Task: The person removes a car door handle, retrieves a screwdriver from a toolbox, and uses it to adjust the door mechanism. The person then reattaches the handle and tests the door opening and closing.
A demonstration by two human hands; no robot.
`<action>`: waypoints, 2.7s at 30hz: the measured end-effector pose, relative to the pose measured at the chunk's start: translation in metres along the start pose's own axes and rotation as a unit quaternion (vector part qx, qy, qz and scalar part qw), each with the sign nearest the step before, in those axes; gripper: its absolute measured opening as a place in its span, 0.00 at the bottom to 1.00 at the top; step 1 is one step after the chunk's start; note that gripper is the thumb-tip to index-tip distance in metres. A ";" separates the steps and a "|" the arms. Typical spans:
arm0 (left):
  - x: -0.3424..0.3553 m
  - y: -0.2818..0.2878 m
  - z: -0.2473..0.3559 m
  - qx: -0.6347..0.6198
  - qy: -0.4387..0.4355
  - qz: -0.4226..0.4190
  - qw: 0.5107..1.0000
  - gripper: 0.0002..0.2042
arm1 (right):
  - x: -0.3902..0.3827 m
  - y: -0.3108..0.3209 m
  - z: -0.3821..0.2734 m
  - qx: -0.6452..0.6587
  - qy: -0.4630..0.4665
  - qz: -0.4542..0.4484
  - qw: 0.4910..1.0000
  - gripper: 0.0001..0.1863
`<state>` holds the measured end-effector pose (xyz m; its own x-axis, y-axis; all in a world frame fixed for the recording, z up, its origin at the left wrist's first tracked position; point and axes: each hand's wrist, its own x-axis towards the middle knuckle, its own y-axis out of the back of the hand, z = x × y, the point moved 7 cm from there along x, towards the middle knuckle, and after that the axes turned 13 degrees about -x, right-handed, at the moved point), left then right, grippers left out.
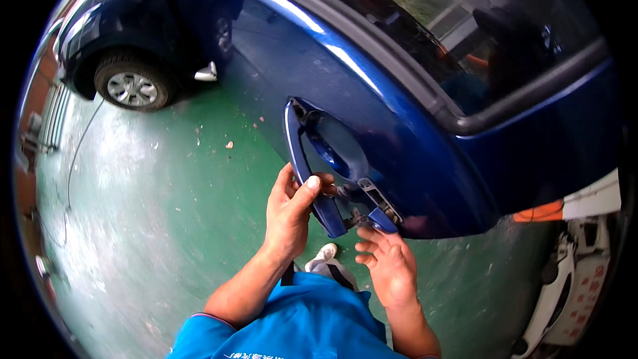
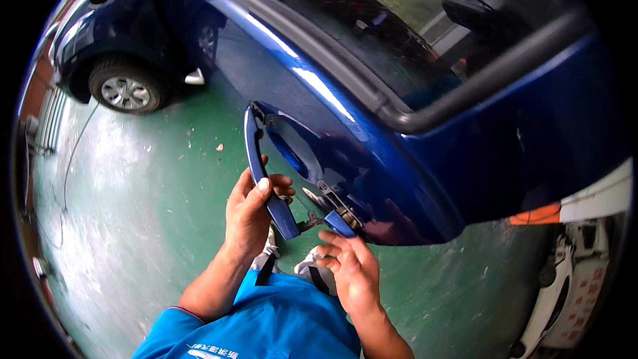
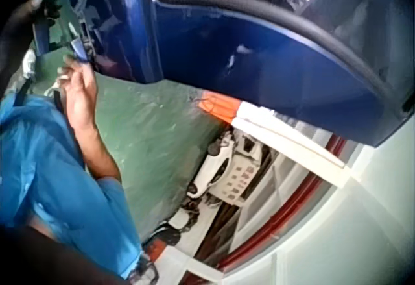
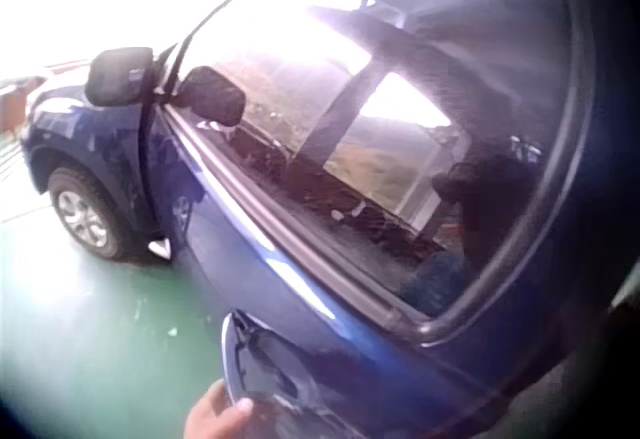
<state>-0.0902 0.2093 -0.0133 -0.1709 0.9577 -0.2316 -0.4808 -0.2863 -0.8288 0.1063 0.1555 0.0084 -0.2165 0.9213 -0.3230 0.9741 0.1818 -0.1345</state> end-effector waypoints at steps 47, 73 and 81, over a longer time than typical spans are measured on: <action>0.001 -0.001 0.002 0.053 -0.019 0.061 0.997 0.29 | 0.007 0.002 -0.008 -0.130 -0.024 0.299 0.945 0.17; 0.008 -0.024 -0.022 -0.043 -0.070 0.042 0.996 0.15 | 0.006 0.005 -0.008 -0.163 0.000 0.292 0.943 0.18; 0.008 -0.024 -0.021 0.007 -0.076 0.051 0.996 0.13 | 0.005 0.007 -0.005 -0.145 0.000 0.290 0.946 0.17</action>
<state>-0.0619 0.2244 -0.0055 -0.3475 0.9079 -0.2344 -0.4663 -0.3842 -0.7969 0.1129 0.1629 0.0106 0.3596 0.8952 -0.2633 0.9059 -0.2674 0.3283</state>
